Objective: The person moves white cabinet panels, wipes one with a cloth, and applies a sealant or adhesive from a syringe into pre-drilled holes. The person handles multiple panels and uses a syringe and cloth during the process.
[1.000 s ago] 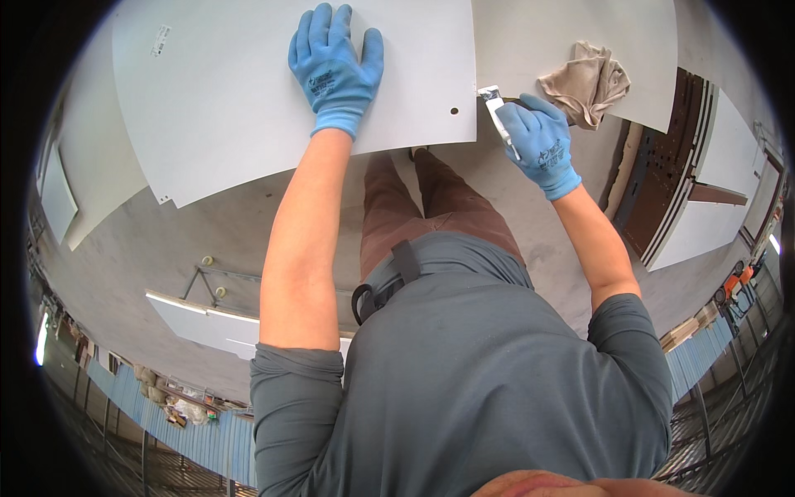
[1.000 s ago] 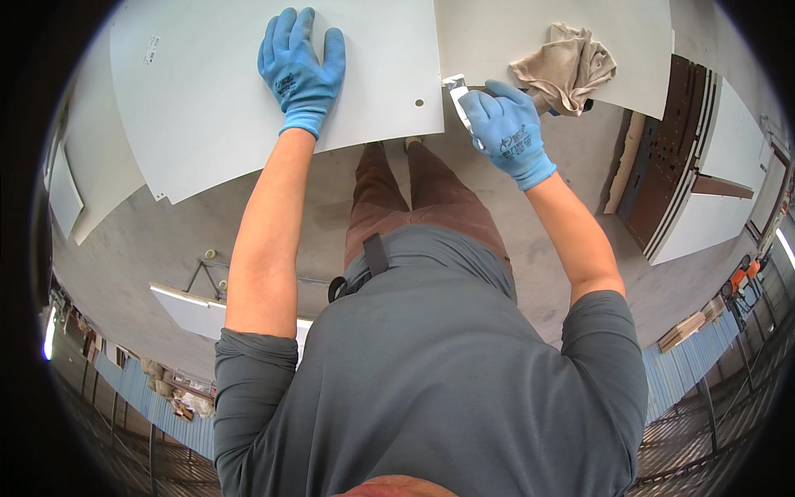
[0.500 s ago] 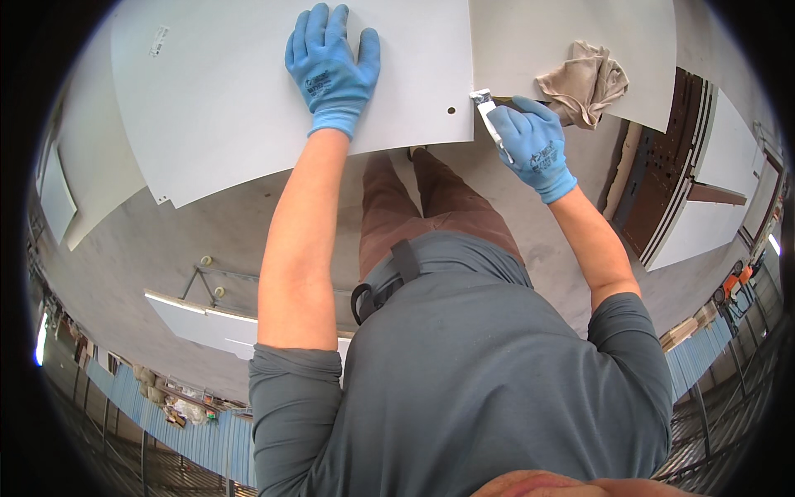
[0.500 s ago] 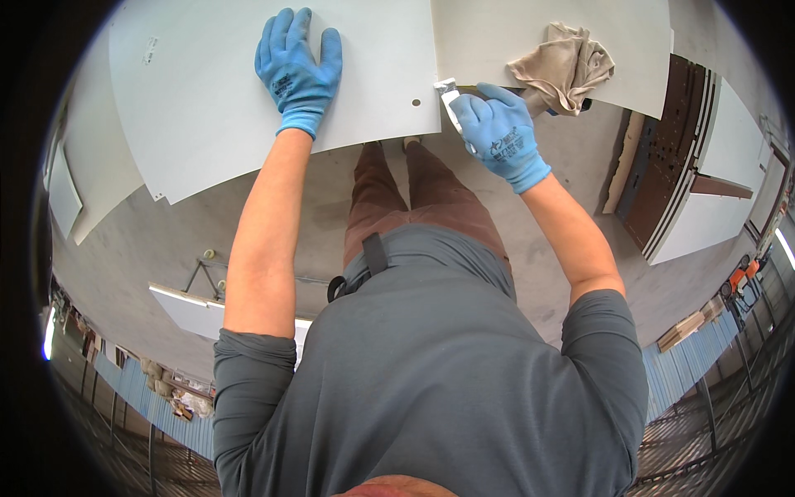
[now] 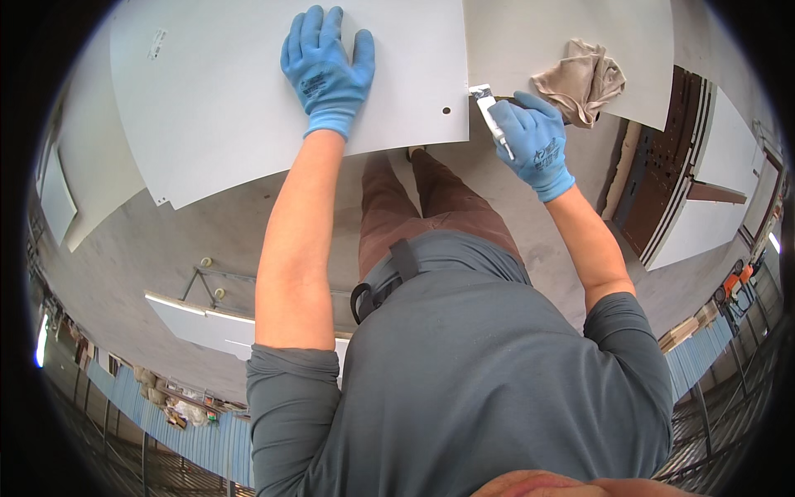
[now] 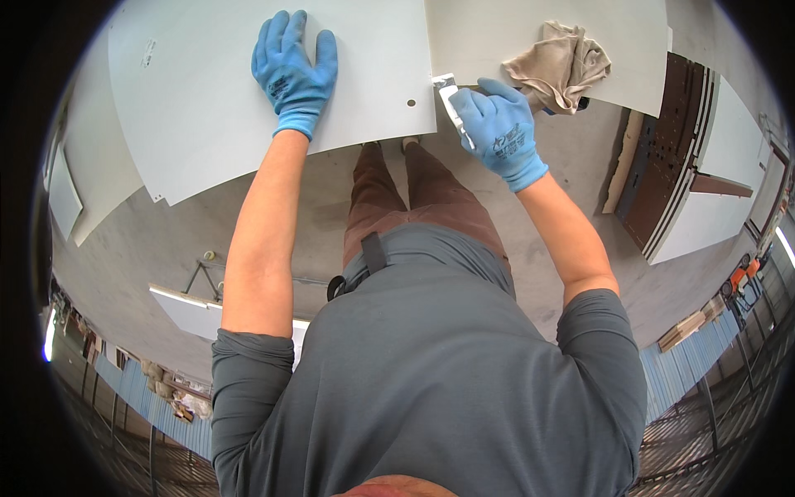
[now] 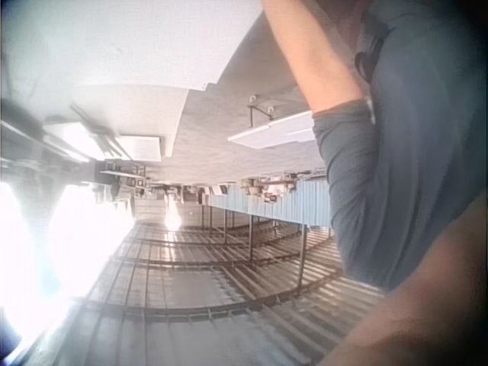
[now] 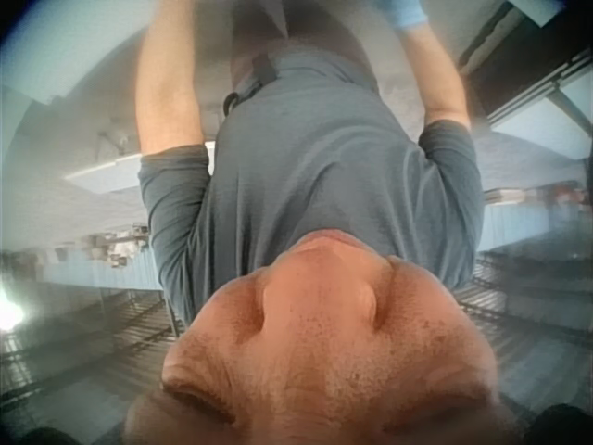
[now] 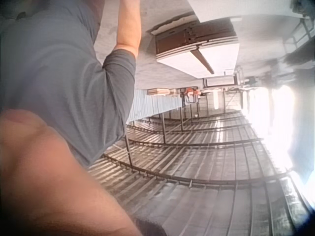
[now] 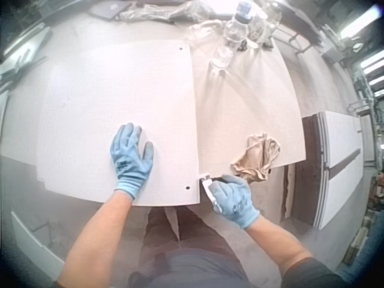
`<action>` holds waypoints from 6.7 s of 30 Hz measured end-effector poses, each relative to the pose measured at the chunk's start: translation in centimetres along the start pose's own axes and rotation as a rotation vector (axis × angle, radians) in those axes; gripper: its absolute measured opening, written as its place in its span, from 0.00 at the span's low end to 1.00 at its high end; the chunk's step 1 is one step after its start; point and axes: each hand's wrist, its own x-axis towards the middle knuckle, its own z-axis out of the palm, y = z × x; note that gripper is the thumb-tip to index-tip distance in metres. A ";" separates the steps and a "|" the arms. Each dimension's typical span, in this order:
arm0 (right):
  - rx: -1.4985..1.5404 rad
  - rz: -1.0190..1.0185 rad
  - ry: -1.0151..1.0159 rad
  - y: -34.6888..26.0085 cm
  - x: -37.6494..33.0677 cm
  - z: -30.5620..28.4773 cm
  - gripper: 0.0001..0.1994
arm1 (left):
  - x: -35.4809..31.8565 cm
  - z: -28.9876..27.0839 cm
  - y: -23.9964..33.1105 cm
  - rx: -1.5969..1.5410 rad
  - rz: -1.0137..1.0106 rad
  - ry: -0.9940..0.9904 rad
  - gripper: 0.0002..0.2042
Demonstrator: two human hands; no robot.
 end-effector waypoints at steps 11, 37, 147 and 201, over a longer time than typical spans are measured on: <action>-0.020 -0.022 0.009 -0.6 0.5 0.2 0.21 | -0.2 0.3 0.0 -0.012 -0.020 0.018 0.23; 1.102 1.168 0.366 -1.5 0.8 -5.8 0.10 | -4.4 -2.7 8.8 -0.082 0.062 -0.627 0.66; -0.192 1.188 -0.283 11.4 14.2 -7.8 0.34 | 29.9 -1.4 -29.8 0.193 -0.142 0.002 0.17; 1.016 0.376 0.110 -13.6 24.2 -14.7 0.08 | 10.1 -20.5 5.4 -0.522 -0.064 0.406 0.38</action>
